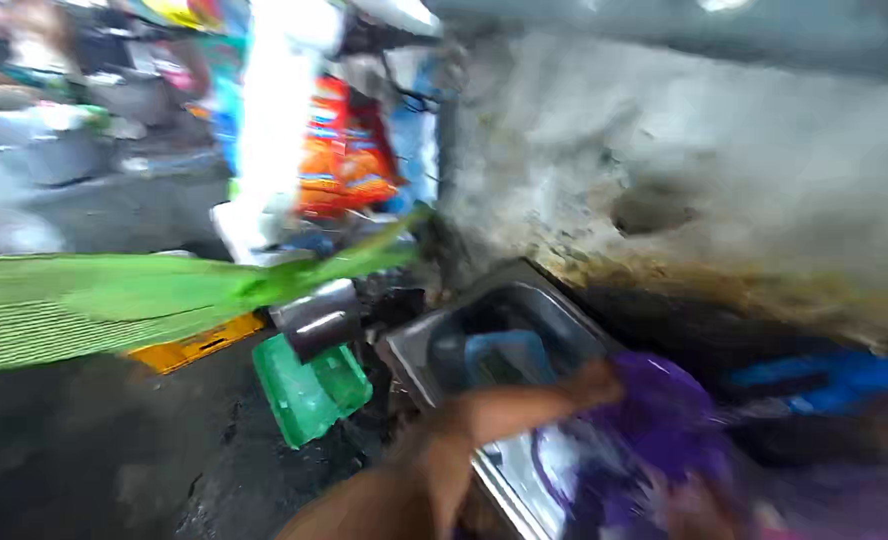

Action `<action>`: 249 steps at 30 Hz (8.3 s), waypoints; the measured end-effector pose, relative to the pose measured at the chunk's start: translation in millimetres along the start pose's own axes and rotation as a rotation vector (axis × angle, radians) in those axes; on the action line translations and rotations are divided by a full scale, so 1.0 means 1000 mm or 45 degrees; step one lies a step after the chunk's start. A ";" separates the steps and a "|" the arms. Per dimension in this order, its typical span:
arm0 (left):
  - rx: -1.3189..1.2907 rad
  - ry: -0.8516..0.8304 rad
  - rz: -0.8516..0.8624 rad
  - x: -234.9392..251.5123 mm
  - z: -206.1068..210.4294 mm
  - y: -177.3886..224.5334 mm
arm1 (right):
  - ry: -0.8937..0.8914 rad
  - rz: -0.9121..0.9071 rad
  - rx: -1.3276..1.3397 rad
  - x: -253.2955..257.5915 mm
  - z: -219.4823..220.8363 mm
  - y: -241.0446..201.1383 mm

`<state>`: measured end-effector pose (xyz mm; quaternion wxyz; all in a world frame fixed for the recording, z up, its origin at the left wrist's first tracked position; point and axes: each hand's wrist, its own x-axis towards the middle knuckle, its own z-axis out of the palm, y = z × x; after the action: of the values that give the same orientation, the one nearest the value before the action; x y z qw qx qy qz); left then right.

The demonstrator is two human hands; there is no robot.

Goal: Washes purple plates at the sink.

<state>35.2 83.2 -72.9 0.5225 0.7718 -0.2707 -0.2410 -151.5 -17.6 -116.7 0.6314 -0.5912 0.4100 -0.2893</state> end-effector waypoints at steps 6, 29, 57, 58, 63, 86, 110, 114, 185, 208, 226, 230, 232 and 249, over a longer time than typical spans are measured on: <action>-0.775 -0.437 -0.594 -0.022 0.040 -0.029 | 0.018 -0.304 -1.152 0.000 -0.051 -0.085; 0.029 -0.484 0.296 0.070 0.018 0.050 | 0.385 -0.206 -0.610 0.087 -0.007 -0.041; -1.031 -0.668 -0.704 -0.003 -0.024 -0.032 | 0.041 -0.100 0.901 0.065 0.004 -0.010; -1.130 -0.658 -0.742 -0.003 -0.020 -0.036 | -0.011 -0.094 0.808 0.061 -0.004 -0.012; -0.901 -0.557 -0.433 0.013 0.027 -0.055 | 0.040 0.122 0.108 0.018 -0.039 -0.034; 0.294 0.516 0.024 -0.026 -0.081 -0.014 | 0.270 -0.148 0.296 0.033 0.095 0.025; 0.206 0.224 0.067 0.002 0.054 -0.003 | 0.756 -0.568 -1.170 0.056 0.022 -0.018; -0.009 0.178 -0.038 -0.013 0.066 0.000 | 0.570 -1.010 -1.120 0.058 0.034 -0.001; -0.217 0.126 -0.209 -0.008 0.072 -0.042 | 0.054 -0.874 -1.249 0.069 0.018 -0.008; -0.148 -0.013 0.775 -0.002 0.063 -0.039 | 0.408 -1.069 -0.362 0.099 -0.005 -0.180; -0.008 0.840 0.565 -0.035 -0.100 -0.027 | 0.368 -1.142 -0.354 0.094 0.010 -0.138; -0.196 0.889 0.263 -0.068 -0.118 -0.054 | 0.361 -1.019 -0.425 0.100 0.012 -0.160; -0.299 0.969 0.266 -0.074 -0.119 -0.074 | 0.310 -0.948 -0.262 0.109 0.006 -0.159; -0.251 1.057 0.440 -0.092 -0.123 -0.090 | -0.346 0.015 -1.503 0.058 0.011 0.049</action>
<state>63.3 255.8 -107.8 0.6901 0.6932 -0.1388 0.1547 -119.5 -54.4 -175.6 0.2451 -0.8709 0.4203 0.0686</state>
